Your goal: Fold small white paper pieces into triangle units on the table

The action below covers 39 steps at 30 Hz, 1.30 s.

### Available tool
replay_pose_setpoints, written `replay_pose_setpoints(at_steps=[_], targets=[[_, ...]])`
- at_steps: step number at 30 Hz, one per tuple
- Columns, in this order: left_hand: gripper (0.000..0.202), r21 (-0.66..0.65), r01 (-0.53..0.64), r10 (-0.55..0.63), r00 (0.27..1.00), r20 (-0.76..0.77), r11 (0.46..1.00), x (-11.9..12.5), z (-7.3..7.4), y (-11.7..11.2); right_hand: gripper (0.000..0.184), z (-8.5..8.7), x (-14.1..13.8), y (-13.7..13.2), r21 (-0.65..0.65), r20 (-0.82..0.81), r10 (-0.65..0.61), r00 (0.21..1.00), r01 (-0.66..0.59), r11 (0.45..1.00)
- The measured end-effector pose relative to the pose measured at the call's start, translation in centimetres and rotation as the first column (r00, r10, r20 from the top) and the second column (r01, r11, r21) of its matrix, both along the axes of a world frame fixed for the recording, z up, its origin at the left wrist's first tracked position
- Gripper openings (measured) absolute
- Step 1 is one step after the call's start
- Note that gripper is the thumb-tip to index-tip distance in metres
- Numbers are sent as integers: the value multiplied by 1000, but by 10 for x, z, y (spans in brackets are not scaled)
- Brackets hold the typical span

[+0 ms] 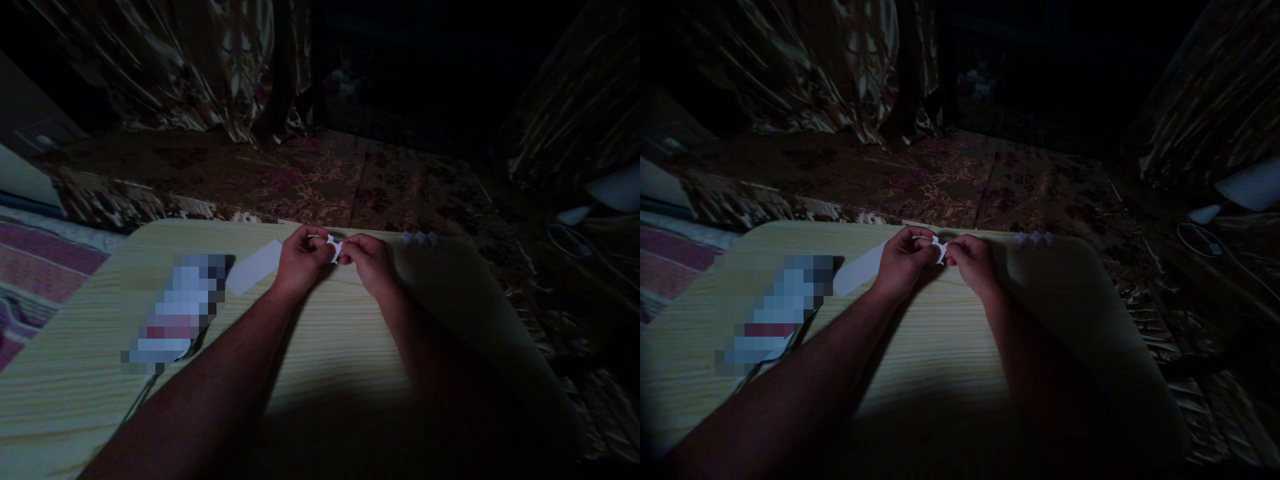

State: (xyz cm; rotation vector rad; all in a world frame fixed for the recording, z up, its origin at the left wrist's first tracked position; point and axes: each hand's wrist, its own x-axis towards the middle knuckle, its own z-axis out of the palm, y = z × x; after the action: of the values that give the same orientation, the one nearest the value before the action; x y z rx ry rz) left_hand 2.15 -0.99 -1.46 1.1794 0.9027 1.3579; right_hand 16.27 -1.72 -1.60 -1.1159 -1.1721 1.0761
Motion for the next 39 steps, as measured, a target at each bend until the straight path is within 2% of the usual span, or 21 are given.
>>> replay_pose_setpoints(at_steps=[5, 24, 31, 35, 39], targets=[[29, 0, -8, 8, 1000, -4, 1000, 0, 0, 0, 15, 2, 0, -1, -1, -21, 18, 1000, -18, 1000], [30, -8, -33, 32, 999, -35, 999, 3, 5, -4, 13, 3, -2, -2, -22, 105, -27, 994, 29, 999], [30, -3, -21, 21, 1000, -19, 1000, 3, 5, -4, 11, -2, -1, -1, 8, 92, -13, 996, 12, 1000], [30, 11, 0, 0, 1000, -27, 1000, 1, 4, -3, 13, 0, -1, -2, 18, 89, 14, 996, -16, 1000], [30, 16, 17, -17, 999, -38, 1000, 0, 2, -3, 14, 3, -1, -3, 18, 123, -11, 992, 8, 1000]])
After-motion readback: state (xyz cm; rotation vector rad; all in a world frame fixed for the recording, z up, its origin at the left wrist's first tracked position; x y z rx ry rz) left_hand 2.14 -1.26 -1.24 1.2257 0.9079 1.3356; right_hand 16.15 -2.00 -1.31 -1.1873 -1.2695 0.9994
